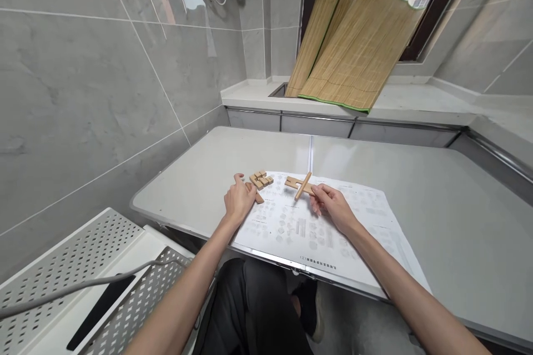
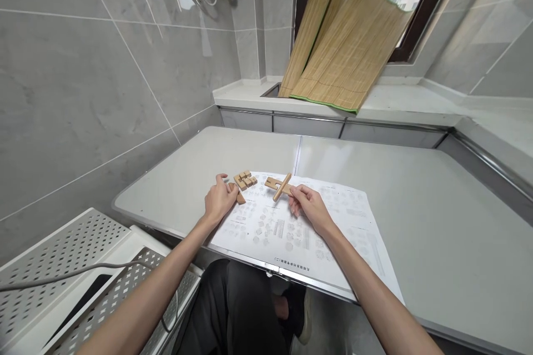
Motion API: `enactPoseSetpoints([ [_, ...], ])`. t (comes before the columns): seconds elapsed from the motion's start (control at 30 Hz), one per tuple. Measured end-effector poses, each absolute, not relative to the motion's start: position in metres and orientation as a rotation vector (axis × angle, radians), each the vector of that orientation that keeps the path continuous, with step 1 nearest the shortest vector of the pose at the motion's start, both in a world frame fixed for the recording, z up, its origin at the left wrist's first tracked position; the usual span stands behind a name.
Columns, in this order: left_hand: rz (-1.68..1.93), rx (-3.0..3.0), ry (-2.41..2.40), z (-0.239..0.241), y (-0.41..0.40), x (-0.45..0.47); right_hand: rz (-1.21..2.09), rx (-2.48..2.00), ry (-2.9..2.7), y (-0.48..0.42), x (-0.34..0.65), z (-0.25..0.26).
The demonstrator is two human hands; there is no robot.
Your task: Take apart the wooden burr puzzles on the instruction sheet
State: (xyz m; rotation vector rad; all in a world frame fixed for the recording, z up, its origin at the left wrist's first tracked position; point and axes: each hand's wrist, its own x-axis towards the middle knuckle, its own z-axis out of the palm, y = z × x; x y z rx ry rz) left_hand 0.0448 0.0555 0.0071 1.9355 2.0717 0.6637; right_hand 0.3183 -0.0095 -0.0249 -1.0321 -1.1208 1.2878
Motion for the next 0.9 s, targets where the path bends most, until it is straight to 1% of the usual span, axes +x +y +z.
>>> enactPoseSetpoints([
  [0.1, 0.555, 2.033, 2.059, 0.012, 0.056, 0.042, 1.323, -1.008, -1.128, -0.010, 0.318, -0.023],
  [0.2, 0.678, 2.083, 1.905, 0.019, 0.047, 0.044, 1.388, -0.944, -1.128, -0.011, 0.317, -0.022],
  [0.3, 0.869, 1.978, 1.518, 0.024, 0.032, 0.059, 1.478, -0.879, -1.128, -0.012, 0.317, -0.022],
  [0.33, 0.868, 1.890, 1.389, 0.024, 0.028, 0.066, 1.506, -0.860, -1.135, -0.012, 0.317, -0.022],
  [0.4, 0.753, 1.698, 1.116, 0.022, 0.020, 0.080, 1.560, -0.832, -1.155, -0.013, 0.318, -0.023],
  [0.5, 0.708, 1.540, 0.888, 0.016, 0.013, 0.095, 1.629, -0.786, -1.177, -0.014, 0.318, -0.022],
  [0.63, 0.764, 1.479, 0.813, 0.011, 0.007, 0.099, 1.699, -0.689, -1.251, -0.016, 0.319, -0.018],
  [0.77, 0.735, 1.419, 0.799, 0.012, 0.001, 0.095, 1.811, -0.619, -1.304, -0.015, 0.322, -0.018],
  [0.9, 0.716, 1.360, 0.779, 0.014, -0.005, 0.094, 1.830, -0.600, -1.309, -0.014, 0.324, -0.024],
])
